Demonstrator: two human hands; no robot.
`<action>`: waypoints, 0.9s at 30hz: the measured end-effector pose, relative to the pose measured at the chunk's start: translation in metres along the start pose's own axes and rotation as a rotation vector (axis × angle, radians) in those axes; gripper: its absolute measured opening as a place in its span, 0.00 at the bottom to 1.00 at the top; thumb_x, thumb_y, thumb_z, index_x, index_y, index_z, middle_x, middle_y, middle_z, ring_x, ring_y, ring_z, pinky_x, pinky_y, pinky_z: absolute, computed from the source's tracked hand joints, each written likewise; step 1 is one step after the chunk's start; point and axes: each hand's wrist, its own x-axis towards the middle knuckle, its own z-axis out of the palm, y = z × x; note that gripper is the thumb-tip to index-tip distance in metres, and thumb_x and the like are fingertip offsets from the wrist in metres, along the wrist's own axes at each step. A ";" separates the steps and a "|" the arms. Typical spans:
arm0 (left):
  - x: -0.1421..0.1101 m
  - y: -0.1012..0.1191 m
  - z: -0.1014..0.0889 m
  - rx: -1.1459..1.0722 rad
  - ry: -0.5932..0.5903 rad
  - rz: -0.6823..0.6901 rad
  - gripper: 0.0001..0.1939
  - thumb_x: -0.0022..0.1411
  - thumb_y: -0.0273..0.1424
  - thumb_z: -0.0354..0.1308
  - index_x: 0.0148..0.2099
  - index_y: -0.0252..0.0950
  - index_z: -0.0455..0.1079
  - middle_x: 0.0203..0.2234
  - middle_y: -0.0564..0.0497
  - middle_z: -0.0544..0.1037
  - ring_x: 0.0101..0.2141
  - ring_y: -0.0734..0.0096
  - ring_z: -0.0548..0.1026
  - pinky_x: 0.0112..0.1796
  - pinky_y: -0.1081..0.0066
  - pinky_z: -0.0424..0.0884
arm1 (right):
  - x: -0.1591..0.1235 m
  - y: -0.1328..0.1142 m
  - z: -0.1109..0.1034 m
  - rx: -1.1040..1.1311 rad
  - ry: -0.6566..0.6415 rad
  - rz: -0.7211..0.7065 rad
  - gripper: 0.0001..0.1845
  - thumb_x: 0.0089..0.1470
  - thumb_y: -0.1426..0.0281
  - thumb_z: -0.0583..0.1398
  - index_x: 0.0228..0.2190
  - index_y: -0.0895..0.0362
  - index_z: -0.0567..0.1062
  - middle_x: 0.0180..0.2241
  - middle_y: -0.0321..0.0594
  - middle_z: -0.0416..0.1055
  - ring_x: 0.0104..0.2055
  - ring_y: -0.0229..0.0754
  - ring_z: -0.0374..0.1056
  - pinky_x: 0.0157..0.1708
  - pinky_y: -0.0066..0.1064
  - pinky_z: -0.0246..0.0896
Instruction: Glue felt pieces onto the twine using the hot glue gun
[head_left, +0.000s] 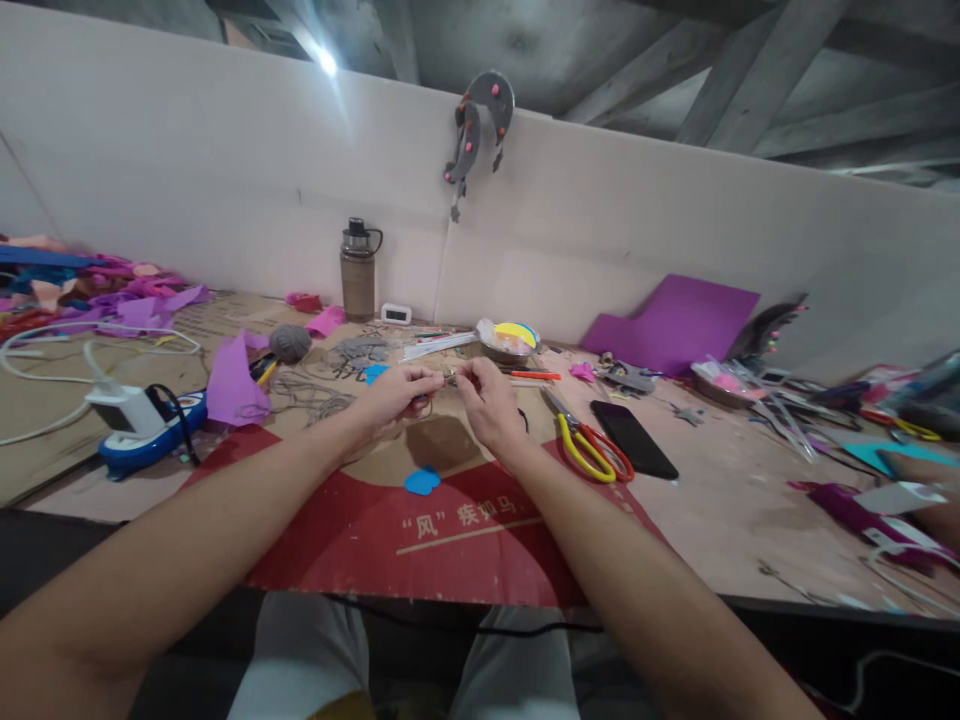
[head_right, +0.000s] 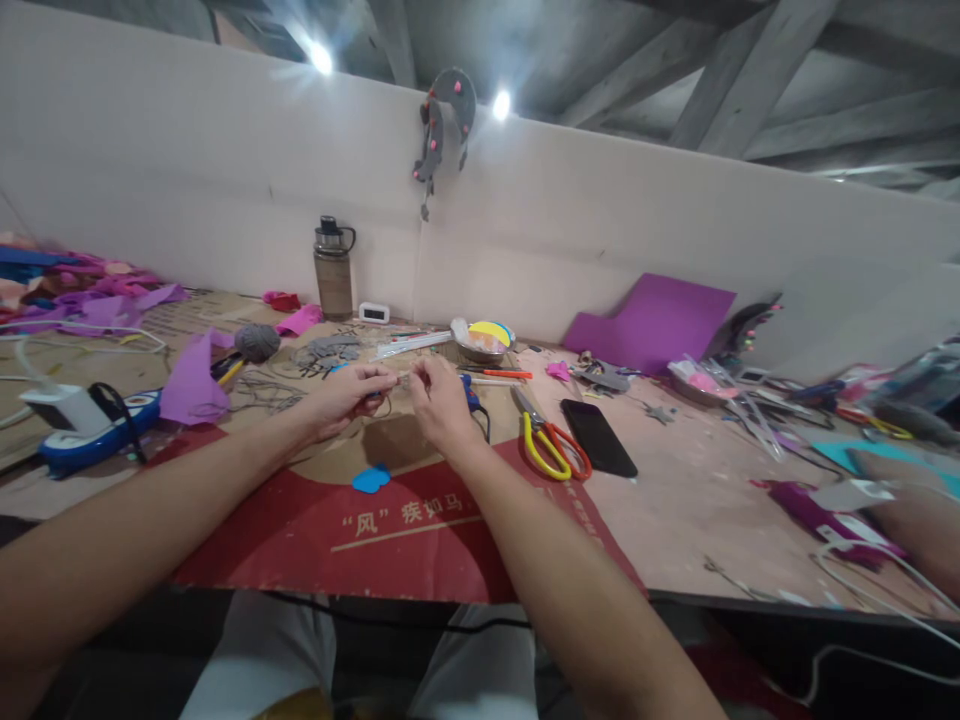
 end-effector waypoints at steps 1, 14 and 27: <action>0.000 0.000 0.000 0.006 0.011 -0.004 0.14 0.50 0.37 0.65 0.27 0.32 0.66 0.14 0.59 0.59 0.15 0.84 0.54 0.18 0.77 0.46 | 0.000 0.000 0.000 0.002 -0.001 0.002 0.07 0.55 0.68 0.52 0.26 0.54 0.64 0.28 0.37 0.63 0.34 0.42 0.60 0.36 0.33 0.54; 0.005 -0.004 -0.005 -0.038 0.106 0.010 0.14 0.52 0.35 0.64 0.26 0.31 0.65 0.17 0.57 0.63 0.15 0.87 0.55 0.16 0.79 0.46 | 0.001 0.006 0.004 0.196 0.053 0.134 0.07 0.55 0.66 0.53 0.32 0.56 0.68 0.32 0.40 0.69 0.34 0.41 0.64 0.36 0.33 0.59; 0.006 -0.007 -0.005 -0.025 0.191 0.079 0.14 0.53 0.34 0.63 0.24 0.32 0.63 0.16 0.58 0.60 0.15 0.86 0.54 0.17 0.79 0.47 | -0.002 -0.005 0.000 0.141 0.068 0.037 0.05 0.57 0.67 0.56 0.31 0.55 0.69 0.31 0.39 0.68 0.34 0.40 0.64 0.36 0.33 0.59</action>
